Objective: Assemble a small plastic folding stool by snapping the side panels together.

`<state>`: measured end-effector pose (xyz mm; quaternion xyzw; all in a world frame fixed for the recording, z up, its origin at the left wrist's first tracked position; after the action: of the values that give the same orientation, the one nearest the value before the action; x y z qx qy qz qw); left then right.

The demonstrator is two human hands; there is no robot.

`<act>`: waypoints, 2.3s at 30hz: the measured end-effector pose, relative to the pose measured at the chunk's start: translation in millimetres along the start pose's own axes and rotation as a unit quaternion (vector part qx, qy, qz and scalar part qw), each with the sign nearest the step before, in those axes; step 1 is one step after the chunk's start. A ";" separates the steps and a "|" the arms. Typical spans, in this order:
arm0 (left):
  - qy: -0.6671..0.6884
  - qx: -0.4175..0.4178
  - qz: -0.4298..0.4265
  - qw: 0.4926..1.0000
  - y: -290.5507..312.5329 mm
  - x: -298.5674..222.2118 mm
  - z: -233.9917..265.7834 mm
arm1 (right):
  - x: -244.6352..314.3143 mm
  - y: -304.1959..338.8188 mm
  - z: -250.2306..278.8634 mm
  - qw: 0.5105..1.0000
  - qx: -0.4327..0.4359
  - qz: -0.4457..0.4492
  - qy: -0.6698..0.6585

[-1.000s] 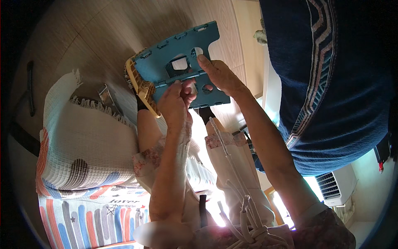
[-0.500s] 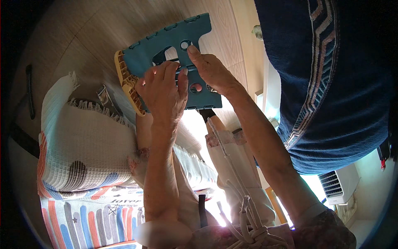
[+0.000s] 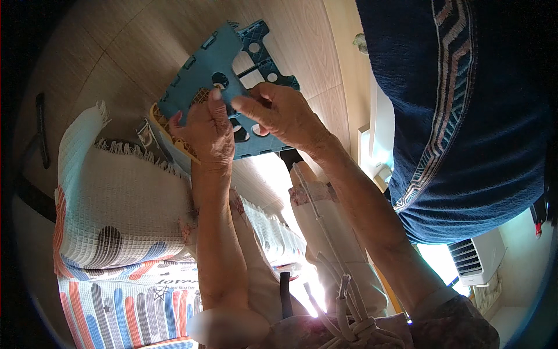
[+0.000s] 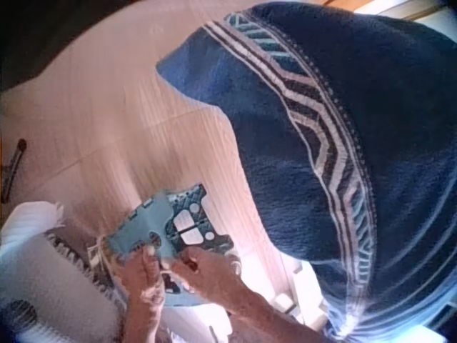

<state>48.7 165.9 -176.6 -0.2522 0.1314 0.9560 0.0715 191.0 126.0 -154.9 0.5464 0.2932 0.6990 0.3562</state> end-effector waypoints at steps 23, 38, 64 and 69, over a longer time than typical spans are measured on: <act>0.095 -0.087 0.044 0.991 -3.3 4.3 1.3 | 26.7 12.9 -5.2 0.975 -0.099 0.173 0.103; 0.026 -0.103 -0.005 0.994 -7.2 3.3 -3.3 | 27.2 10.5 -22.0 0.840 -0.063 0.393 0.370; 0.072 -0.099 -0.071 0.990 -6.7 -12.6 -10.7 | 4.4 7.0 -3.7 0.885 -0.118 0.385 0.236; 0.080 -0.072 -0.075 0.991 -9.0 -7.8 -10.5 | 9.4 5.1 -8.3 0.876 -0.113 0.393 0.255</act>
<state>62.1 171.0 -183.3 -0.3419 0.0478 0.9316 0.1142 180.6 130.6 -147.5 0.3758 0.0542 0.9248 0.0247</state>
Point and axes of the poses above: each hand's wrist, its own y-axis away from the middle knuckle, its own z-axis out of the back of the hand, x = y × z, the point moved 6 cm from there along -y, towards the middle knuckle, and after that the axes turned 6 degrees about -x, right-handed, at the moved point
